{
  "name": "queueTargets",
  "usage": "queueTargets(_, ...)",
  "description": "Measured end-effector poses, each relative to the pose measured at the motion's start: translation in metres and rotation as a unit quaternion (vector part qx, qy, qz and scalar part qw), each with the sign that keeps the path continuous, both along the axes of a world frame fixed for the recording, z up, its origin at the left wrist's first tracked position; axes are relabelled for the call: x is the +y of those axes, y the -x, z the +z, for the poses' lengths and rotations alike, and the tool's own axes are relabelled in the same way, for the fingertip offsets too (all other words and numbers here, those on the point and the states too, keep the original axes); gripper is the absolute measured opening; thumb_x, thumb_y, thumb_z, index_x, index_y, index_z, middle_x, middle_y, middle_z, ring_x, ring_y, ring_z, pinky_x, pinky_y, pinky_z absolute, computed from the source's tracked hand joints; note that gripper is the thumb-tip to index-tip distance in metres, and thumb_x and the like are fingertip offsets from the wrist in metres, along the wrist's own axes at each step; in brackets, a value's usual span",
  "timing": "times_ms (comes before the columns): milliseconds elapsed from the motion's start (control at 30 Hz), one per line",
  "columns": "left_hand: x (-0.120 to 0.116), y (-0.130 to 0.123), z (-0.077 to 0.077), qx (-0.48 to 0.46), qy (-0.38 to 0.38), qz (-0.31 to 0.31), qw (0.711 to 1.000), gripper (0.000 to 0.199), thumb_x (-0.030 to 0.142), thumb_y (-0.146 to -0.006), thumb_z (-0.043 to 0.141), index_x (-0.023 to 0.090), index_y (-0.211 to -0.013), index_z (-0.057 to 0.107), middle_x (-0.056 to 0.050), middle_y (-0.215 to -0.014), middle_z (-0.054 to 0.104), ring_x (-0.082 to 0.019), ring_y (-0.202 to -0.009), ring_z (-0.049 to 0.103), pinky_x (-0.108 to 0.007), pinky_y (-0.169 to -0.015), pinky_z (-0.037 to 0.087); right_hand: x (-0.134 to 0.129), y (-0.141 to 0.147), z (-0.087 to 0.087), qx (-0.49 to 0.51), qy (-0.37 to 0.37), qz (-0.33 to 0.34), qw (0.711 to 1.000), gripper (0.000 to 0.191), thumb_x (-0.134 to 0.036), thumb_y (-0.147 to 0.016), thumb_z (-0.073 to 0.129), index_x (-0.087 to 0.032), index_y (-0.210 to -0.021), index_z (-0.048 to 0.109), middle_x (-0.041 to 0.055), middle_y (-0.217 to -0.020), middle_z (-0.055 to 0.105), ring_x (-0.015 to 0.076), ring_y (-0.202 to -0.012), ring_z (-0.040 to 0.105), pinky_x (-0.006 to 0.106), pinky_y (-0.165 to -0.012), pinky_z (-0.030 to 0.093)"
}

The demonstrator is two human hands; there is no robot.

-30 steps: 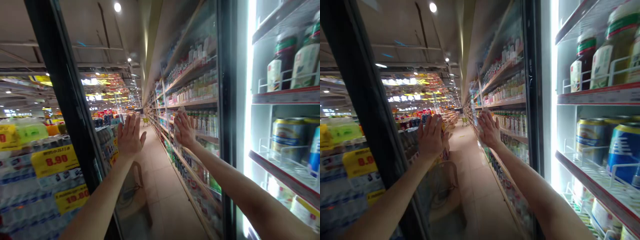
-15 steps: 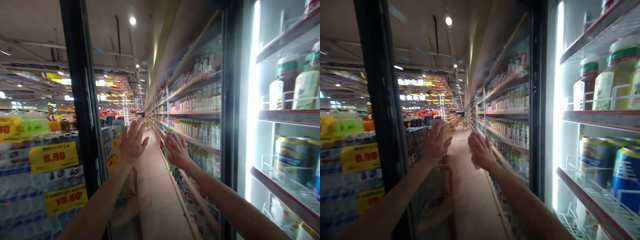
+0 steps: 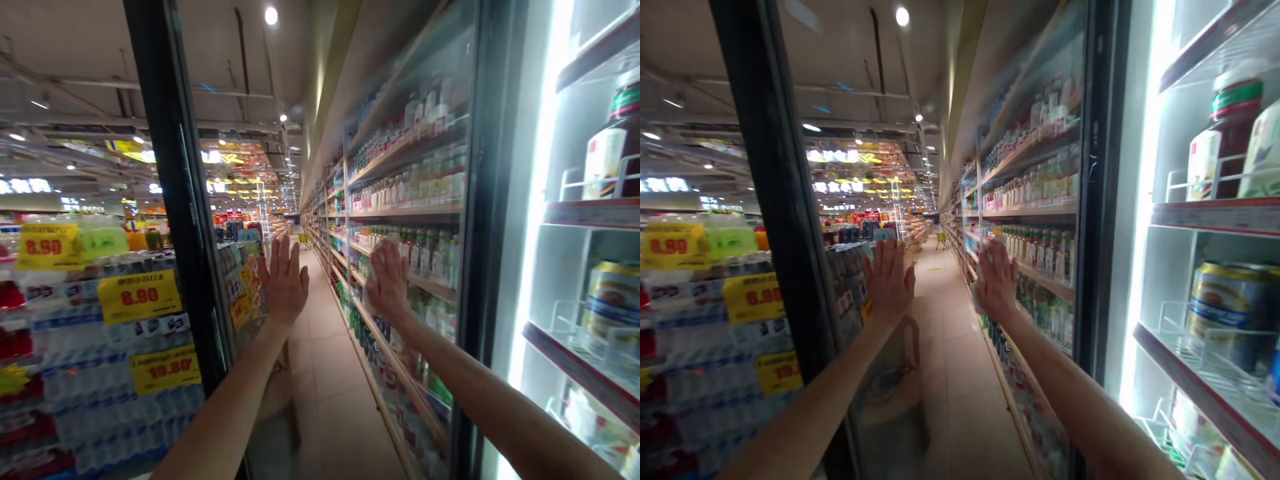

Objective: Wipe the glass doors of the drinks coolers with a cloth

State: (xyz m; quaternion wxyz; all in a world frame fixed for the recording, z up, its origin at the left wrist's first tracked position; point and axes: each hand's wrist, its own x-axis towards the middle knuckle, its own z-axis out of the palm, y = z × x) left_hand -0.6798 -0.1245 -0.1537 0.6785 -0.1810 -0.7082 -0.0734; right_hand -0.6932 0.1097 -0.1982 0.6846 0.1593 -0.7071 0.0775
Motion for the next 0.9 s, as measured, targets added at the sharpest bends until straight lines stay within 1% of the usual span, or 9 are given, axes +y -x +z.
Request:
queueTargets(67, -0.001, 0.000, 0.000, -0.003, 0.002, 0.001, 1.000, 0.051, 0.029, -0.089, 0.038, 0.017, -0.137, 0.032, -0.012, -0.143, 0.032, -0.022, -0.137, 0.018, -0.047, -0.113, 0.007, -0.022, -0.003, -0.005, -0.020, -0.125, 0.023, 0.992, 0.051, -0.026, -0.080, 0.043, -0.023, -0.131, 0.043, 0.0076, -0.141, 0.039, 0.0247, -0.137, 0.020, 0.050, -0.110, 0.015)
queueTargets(133, -0.002, -0.001, 0.000, -0.006, 0.005, 0.002, 1.000, 0.050, 0.029, -0.089, 0.038, 0.017, -0.137, 0.033, -0.012, -0.143, 0.032, -0.021, -0.137, 0.018, -0.046, -0.113, 0.007, -0.020, -0.002, -0.005, -0.032, -0.172, 0.025, 0.984, 0.049, -0.027, -0.080, 0.044, -0.025, -0.128, 0.046, 0.0051, -0.139, 0.043, 0.0234, -0.136, 0.023, 0.050, -0.111, 0.012)
queueTargets(233, -0.002, -0.004, -0.001, -0.015, 0.012, -0.003, 1.000, 0.050, 0.030, -0.089, 0.038, 0.017, -0.137, 0.034, -0.011, -0.144, 0.032, -0.021, -0.137, 0.017, -0.045, -0.113, 0.006, 0.018, 0.004, 0.006, -0.021, -0.013, -0.013, 1.000, 0.050, -0.028, -0.080, 0.041, -0.023, -0.129, 0.046, 0.0081, -0.142, 0.038, 0.0258, -0.135, 0.024, 0.054, -0.109, 0.014)
queueTargets(333, -0.001, -0.007, -0.002, -0.016, 0.010, -0.009, 1.000, 0.050, 0.030, -0.089, 0.038, 0.017, -0.137, 0.033, -0.011, -0.144, 0.032, -0.022, -0.137, 0.017, -0.045, -0.113, 0.005, 0.053, 0.007, 0.021, -0.005, 0.198, -0.038, 0.979, 0.052, -0.027, -0.081, 0.036, -0.019, -0.133, 0.041, 0.0127, -0.146, 0.029, 0.0294, -0.135, 0.023, 0.059, -0.104, 0.020)
queueTargets(400, 0.000, -0.007, -0.003, -0.005, 0.010, -0.005, 1.000, 0.051, 0.029, -0.088, 0.038, 0.018, -0.138, 0.032, -0.011, -0.143, 0.032, -0.021, -0.137, 0.017, -0.045, -0.113, 0.005, 0.051, 0.006, 0.025, 0.003, 0.227, -0.037, 0.973, 0.053, -0.027, -0.082, 0.035, -0.018, -0.134, 0.039, 0.0142, -0.146, 0.028, 0.0303, -0.135, 0.023, 0.059, -0.104, 0.021)
queueTargets(600, -0.002, -0.007, -0.003, 0.029, 0.024, 0.015, 0.999, 0.052, 0.028, -0.088, 0.040, 0.017, -0.138, 0.031, -0.011, -0.142, 0.034, -0.022, -0.137, 0.019, -0.045, -0.112, 0.009, -0.047, -0.010, 0.003, -0.001, -0.068, 0.018, 0.997, 0.049, -0.028, -0.082, 0.041, -0.022, -0.130, 0.045, 0.0093, -0.140, 0.041, 0.0257, -0.137, 0.022, 0.051, -0.110, 0.014)
queueTargets(700, -0.004, -0.008, -0.003, 0.029, 0.029, 0.011, 0.999, 0.050, 0.029, -0.089, 0.039, 0.017, -0.137, 0.033, -0.011, -0.142, 0.035, -0.022, -0.136, 0.021, -0.045, -0.112, 0.010, -0.057, -0.011, 0.000, -0.013, -0.124, 0.029, 0.992, 0.047, -0.030, -0.082, 0.042, -0.023, -0.128, 0.048, 0.0076, -0.138, 0.044, 0.0244, -0.136, 0.023, 0.050, -0.111, 0.011)
queueTargets(767, -0.005, -0.010, -0.003, 0.018, 0.029, 0.009, 0.999, 0.050, 0.029, -0.089, 0.039, 0.018, -0.137, 0.034, -0.011, -0.142, 0.035, -0.021, -0.136, 0.021, -0.045, -0.112, 0.009, -0.032, -0.007, 0.005, 0.001, -0.074, 0.022, 0.997, 0.047, -0.029, -0.082, 0.041, -0.023, -0.128, 0.047, 0.0082, -0.138, 0.043, 0.0247, -0.136, 0.025, 0.051, -0.110, 0.013)
queueTargets(900, -0.003, -0.013, -0.004, 0.007, 0.029, 0.002, 1.000, 0.049, 0.027, -0.088, 0.039, 0.017, -0.136, 0.034, -0.011, -0.143, 0.033, -0.022, -0.137, 0.019, -0.045, -0.112, 0.010, 0.026, 0.005, 0.023, 0.026, 0.173, -0.023, 0.984, 0.051, -0.028, -0.082, 0.036, -0.021, -0.132, 0.042, 0.0127, -0.143, 0.035, 0.0295, -0.134, 0.027, 0.058, -0.104, 0.022)
